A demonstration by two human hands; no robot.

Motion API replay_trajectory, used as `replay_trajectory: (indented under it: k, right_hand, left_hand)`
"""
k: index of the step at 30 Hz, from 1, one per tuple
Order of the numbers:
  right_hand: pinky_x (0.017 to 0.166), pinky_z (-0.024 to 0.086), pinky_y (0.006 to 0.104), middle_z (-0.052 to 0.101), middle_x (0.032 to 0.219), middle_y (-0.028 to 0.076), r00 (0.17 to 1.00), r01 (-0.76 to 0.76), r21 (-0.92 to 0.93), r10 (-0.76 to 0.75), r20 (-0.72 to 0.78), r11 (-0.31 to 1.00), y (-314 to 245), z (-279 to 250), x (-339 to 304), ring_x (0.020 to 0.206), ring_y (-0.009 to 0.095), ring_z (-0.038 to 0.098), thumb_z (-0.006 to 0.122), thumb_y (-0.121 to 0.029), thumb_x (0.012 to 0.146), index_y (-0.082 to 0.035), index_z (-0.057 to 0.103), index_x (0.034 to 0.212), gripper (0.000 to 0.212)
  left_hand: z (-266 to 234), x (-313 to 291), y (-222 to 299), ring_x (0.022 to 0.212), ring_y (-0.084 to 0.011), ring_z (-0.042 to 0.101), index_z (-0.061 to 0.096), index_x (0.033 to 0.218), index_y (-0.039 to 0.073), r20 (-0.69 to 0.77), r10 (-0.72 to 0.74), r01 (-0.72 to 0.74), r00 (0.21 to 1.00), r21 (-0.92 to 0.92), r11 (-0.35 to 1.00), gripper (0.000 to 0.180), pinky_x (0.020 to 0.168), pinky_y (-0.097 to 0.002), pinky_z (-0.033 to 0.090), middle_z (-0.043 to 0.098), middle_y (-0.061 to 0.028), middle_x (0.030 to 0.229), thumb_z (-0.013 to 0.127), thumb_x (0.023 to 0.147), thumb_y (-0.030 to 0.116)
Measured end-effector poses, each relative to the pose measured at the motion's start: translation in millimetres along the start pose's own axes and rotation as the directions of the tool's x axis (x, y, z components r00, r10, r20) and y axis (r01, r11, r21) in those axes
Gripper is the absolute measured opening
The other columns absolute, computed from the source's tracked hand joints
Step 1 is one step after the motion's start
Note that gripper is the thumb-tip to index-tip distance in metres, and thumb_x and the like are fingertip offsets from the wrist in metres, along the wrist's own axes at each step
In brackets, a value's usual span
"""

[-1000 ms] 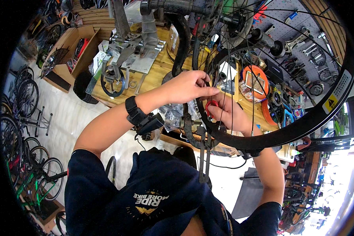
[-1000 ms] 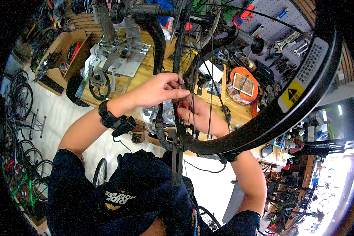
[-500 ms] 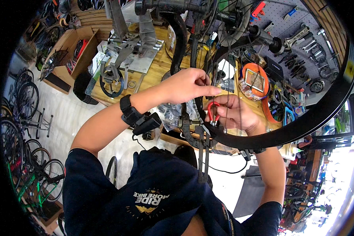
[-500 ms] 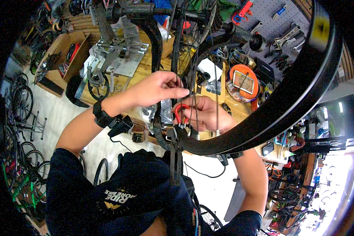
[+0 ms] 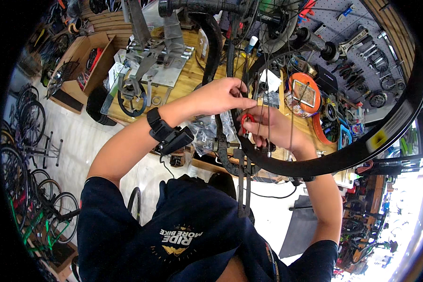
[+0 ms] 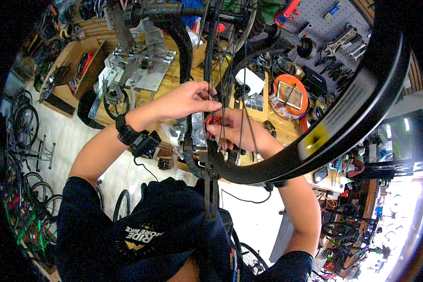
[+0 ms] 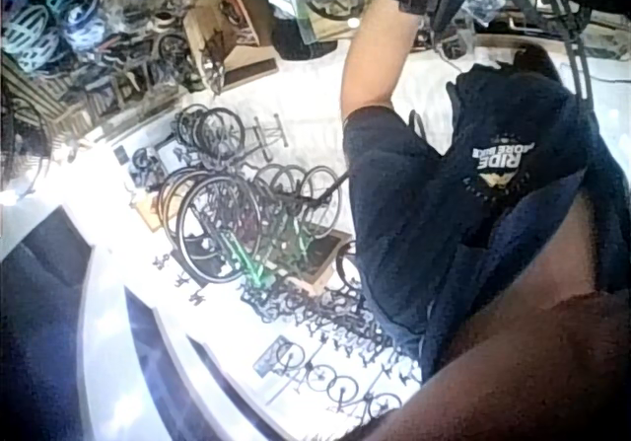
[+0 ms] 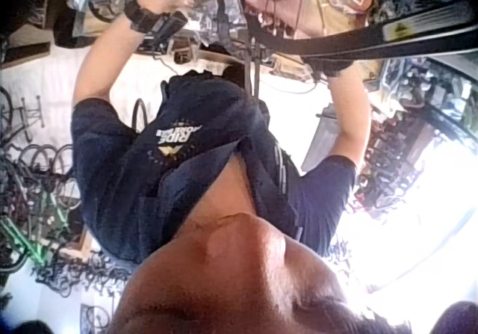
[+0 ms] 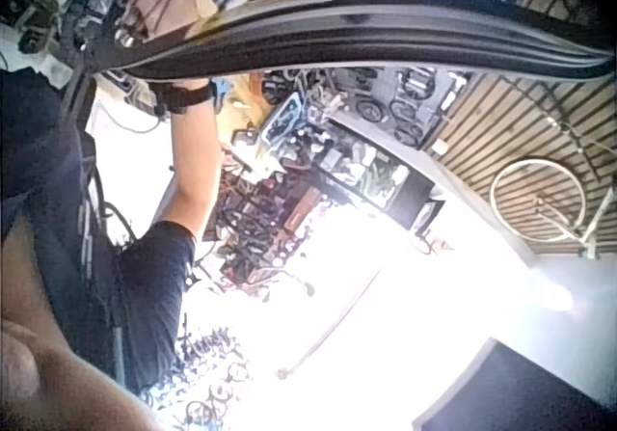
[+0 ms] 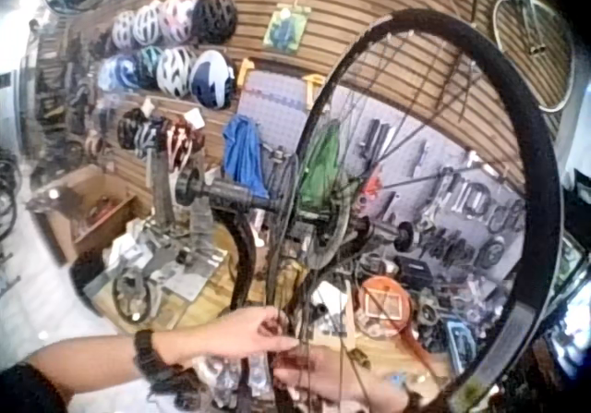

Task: The person uses a red spoke wrench to adjust individual spokes on a bicycle wheel mounted in a truing stand.

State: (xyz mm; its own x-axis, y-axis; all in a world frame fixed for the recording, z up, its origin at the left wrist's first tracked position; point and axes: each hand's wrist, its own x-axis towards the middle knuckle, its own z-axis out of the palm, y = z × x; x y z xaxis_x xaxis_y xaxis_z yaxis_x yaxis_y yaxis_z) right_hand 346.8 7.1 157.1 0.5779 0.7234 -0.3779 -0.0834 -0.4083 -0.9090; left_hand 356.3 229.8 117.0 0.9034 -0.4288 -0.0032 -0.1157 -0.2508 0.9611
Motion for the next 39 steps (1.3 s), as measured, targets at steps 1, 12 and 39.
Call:
replay_trajectory:
  k: [1, 12, 39]
  right_hand:
    - [0.053, 0.047, 0.0216, 0.067, 0.083, 0.005, 0.999, -0.033, -0.066, 0.031, -0.036, 0.997, -1, 1, 5, 0.057, 0.007, 0.057, 0.068, -0.030, 0.095, 0.000, 0.060, 0.113, 0.036]
    - [0.057, 0.043, 0.0307, 0.056, 0.059, 0.008, 0.940, 0.071, -0.668, -0.274, -0.204, 0.741, -7, 18, 16, 0.056, 0.013, 0.049, 0.073, -0.029, 0.089, 0.003, 0.064, 0.082, 0.035]
    - [0.066, 0.052, 0.0248, 0.067, 0.091, 0.004, 0.992, 0.117, 0.109, -0.122, 0.040, 0.987, 12, -5, 19, 0.078, 0.009, 0.062, 0.079, -0.013, 0.085, 0.002, 0.055, 0.112, 0.039]
  left_hand:
    - [0, 3, -4, 0.082, -0.0131, 0.064, 0.059, 0.109, -0.002, -0.020, 0.002, -0.002, 1.000, 0.032, 0.999, 0.039, 0.072, -0.0279, 0.051, 0.068, -0.0090, 0.093, 0.074, 0.090, 0.028]
    - [0, 1, -13, 0.080, -0.0185, 0.066, 0.057, 0.118, -0.006, -0.061, 0.047, -0.043, 0.997, 0.062, 0.997, 0.060, 0.072, -0.0303, 0.051, 0.070, -0.0127, 0.090, 0.075, 0.086, 0.042]
    - [-1, -9, -2, 0.084, -0.0175, 0.067, 0.058, 0.113, -0.005, 0.031, -0.079, 0.072, 0.996, 0.180, 0.981, 0.045, 0.075, -0.0302, 0.054, 0.069, -0.0133, 0.093, 0.072, 0.091, 0.032]
